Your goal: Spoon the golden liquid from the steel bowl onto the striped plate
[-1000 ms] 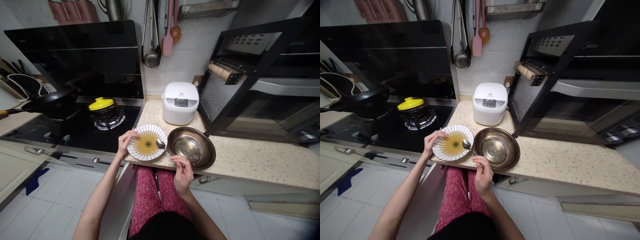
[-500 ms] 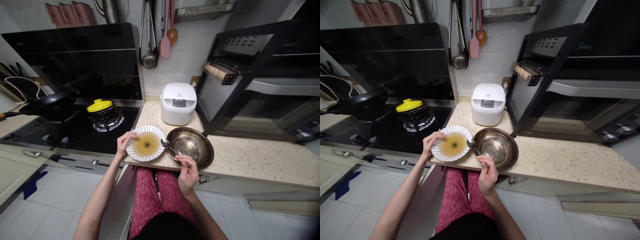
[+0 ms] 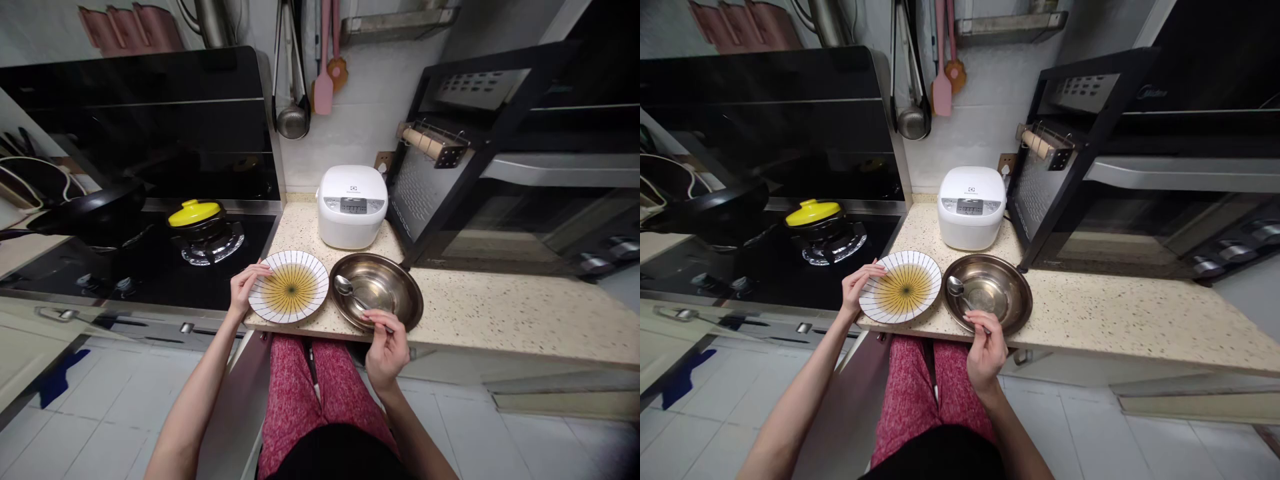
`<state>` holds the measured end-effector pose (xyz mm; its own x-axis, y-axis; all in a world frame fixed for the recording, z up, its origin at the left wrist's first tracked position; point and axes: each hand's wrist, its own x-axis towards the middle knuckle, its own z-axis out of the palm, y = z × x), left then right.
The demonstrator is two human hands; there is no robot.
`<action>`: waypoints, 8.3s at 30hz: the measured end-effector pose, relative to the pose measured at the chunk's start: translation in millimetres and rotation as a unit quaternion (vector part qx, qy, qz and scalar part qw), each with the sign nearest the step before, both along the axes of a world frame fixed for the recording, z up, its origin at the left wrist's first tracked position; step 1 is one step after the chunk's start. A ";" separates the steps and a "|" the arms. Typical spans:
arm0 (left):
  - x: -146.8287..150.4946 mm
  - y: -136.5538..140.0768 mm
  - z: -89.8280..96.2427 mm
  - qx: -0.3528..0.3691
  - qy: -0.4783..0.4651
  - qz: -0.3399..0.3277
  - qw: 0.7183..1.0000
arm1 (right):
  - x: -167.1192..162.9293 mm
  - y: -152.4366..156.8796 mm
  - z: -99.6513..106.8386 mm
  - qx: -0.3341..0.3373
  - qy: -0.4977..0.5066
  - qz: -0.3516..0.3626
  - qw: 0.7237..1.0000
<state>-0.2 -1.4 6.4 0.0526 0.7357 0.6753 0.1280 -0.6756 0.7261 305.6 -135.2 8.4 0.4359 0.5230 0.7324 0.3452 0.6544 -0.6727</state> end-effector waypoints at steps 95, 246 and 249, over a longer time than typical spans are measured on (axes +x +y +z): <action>2.7 -1.9 0.8 -0.016 -0.009 0.008 1.000 | -66.6 7.6 -10.0 -0.056 -0.050 0.131 0.989; -0.4 0.5 -2.4 0.011 0.004 -0.014 1.000 | -50.7 16.2 12.1 -0.003 -0.104 0.102 0.989; -0.5 0.6 -2.7 0.010 0.006 -0.012 1.000 | -52.0 15.3 8.9 -0.010 -0.099 0.107 0.989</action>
